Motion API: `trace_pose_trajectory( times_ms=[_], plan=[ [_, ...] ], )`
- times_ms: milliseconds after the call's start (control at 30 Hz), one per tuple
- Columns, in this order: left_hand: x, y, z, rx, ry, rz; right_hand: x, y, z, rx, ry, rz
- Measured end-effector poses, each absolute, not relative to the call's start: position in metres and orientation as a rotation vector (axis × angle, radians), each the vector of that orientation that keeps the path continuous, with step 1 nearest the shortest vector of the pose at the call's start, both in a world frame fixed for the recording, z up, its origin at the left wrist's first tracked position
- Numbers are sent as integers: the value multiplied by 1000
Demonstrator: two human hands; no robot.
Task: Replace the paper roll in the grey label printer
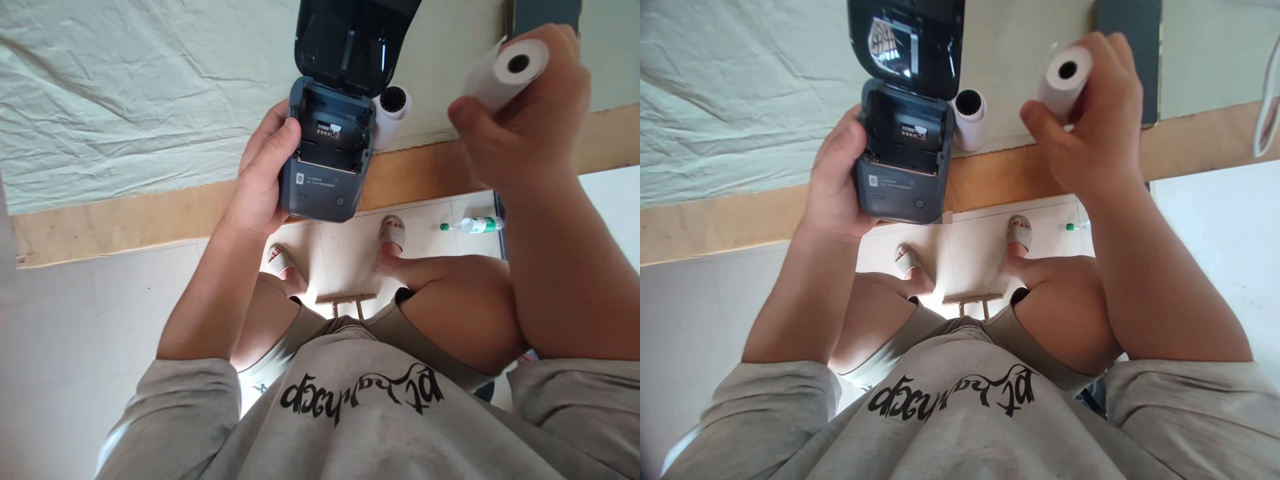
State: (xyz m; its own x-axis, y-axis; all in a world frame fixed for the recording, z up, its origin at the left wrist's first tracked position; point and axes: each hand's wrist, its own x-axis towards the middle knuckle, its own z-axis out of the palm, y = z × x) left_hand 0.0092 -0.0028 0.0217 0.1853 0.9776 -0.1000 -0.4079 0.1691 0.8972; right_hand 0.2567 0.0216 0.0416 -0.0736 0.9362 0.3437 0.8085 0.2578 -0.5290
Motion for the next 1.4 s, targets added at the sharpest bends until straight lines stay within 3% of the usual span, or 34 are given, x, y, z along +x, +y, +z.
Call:
trace_pose_trajectory(
  times_ms=[233, 400, 500, 700, 1400],
  plan=[
    [10, -2, 18, 858, 810, 1182, 254, 37, 39, -1715, -2022, 102],
    [6, -3, 20, 844, 760, 1148, 237, 17, 64, -1469, -2048, -127],
    [5, -3, 18, 847, 753, 1141, 217, 4, 73, -1364, -2071, 17],
    [7, -3, 18, 859, 758, 1190, 197, 9, 52, -1632, -2187, 390],
    [9, -4, 20, 799, 719, 1258, 209, 3, 38, -1373, -2233, 447]
  ],
)
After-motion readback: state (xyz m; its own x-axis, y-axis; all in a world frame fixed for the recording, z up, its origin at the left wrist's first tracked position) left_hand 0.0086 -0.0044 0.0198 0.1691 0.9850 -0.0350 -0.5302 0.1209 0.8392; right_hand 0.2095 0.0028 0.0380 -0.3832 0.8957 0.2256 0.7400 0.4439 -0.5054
